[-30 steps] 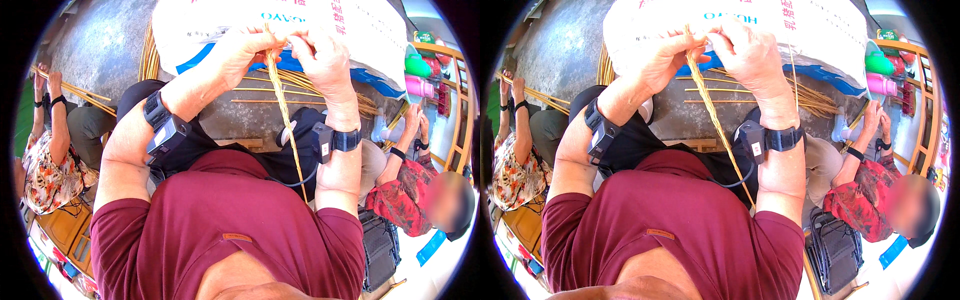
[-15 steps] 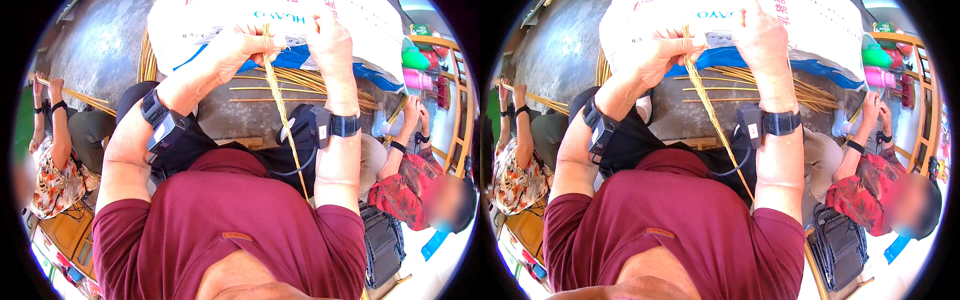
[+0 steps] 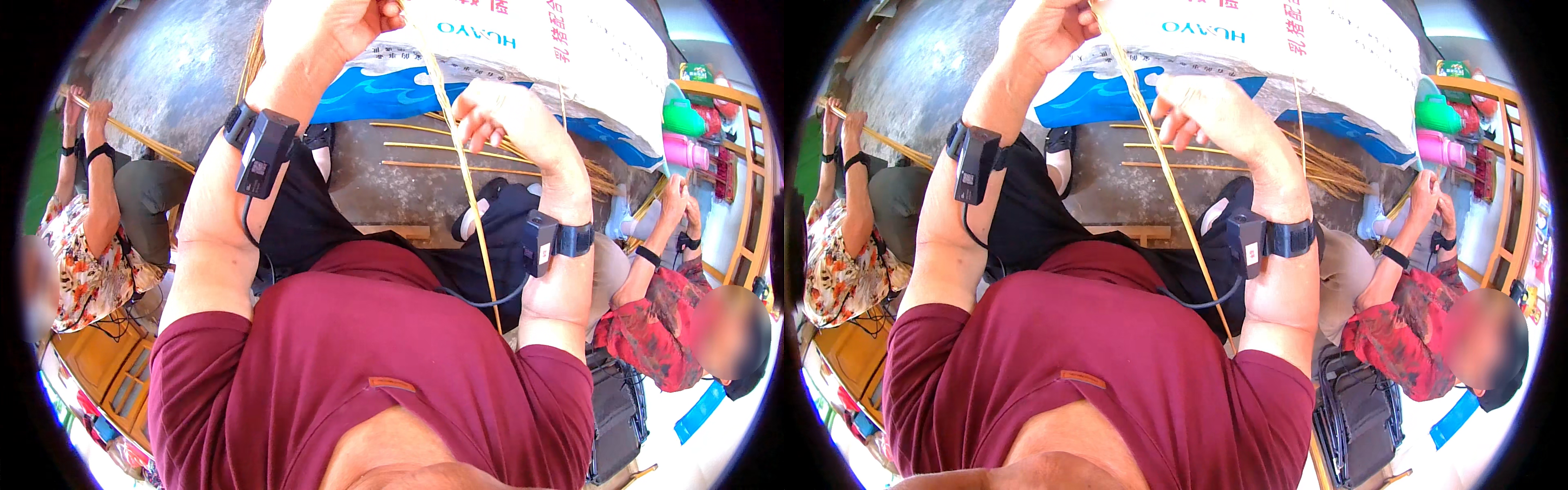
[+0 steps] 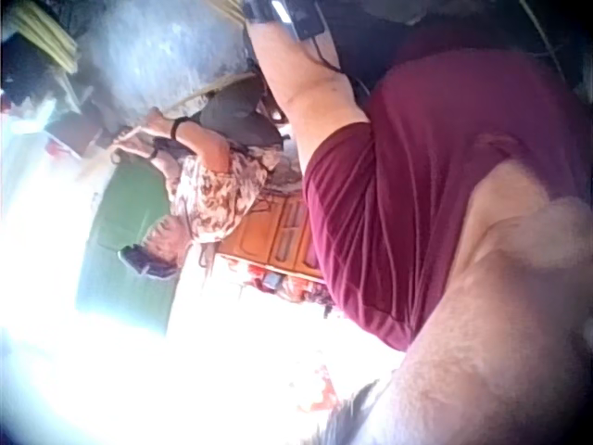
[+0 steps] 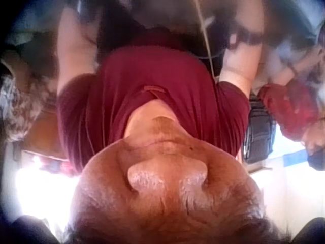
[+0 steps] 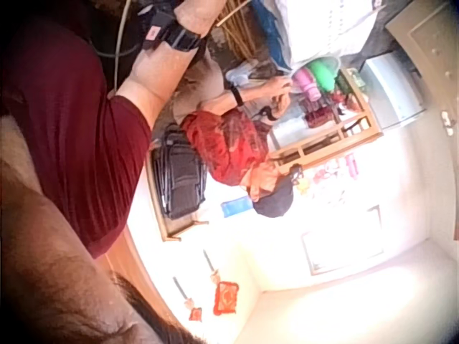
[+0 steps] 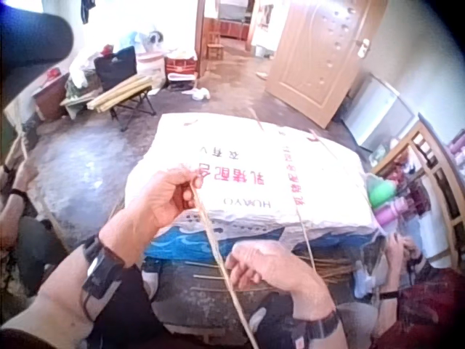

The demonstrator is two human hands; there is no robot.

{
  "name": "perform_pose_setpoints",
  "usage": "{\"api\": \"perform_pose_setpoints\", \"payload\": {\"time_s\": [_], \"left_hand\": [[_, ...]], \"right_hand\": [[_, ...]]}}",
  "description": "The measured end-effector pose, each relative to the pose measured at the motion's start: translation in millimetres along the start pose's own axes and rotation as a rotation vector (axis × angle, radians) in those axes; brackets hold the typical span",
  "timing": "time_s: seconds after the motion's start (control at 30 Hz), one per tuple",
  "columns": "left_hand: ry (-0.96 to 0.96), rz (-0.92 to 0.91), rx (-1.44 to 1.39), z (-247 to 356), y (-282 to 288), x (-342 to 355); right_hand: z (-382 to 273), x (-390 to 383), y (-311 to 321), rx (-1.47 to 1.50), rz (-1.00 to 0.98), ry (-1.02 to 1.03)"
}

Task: The person prepares and weaves thin strips of bamboo or straw material by hand, working alongside others to split and twist the fibers into a braided length.

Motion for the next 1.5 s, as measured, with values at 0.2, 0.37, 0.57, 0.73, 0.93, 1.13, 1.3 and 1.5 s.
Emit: {"api": "perform_pose_setpoints", "payload": {"time_s": [0.2, 0.37, 0.57, 0.73, 0.93, 1.13, 1.3, 1.5], "left_hand": [[-0.116, 0.057, 0.022, 15, 16, 8], [0.033, -0.007, -0.070, 3, -2, -2], [0.052, -0.212, 0.487, -41, -54, -29], [0.103, -0.294, 0.521, -46, -18, -1], [0.035, -0.192, 0.186, 43, 14, -9], [-0.304, 0.143, -0.148, 65, 64, -5], [0.100, -0.073, 0.412, -29, -11, -5], [0.225, -0.292, 0.379, -69, -50, -17]], "right_hand": [[1, -10, -34, -0.039, -0.303, -0.075], [-10, -10, -29, 0.091, -0.268, -0.036], [-10, -8, -15, 0.179, -0.191, 0.064], [-3, 1, -15, 0.185, -0.184, 0.132], [-15, -8, -25, 0.103, -0.392, 0.211], [4, -17, -4, 0.312, -0.196, 0.155], [-9, -17, 6, 0.287, -0.100, 0.172], [-1, -2, -8, 0.241, -0.129, 0.100]]}}
Point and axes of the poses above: each hand's wrist, its own x-axis towards the middle knuckle, its own y-axis out of the back of the hand, z = x × y, the point moved 7 cm from there along x, towards the middle knuckle, and after that the axes turned 14 degrees about y, right-handed, at the moved point
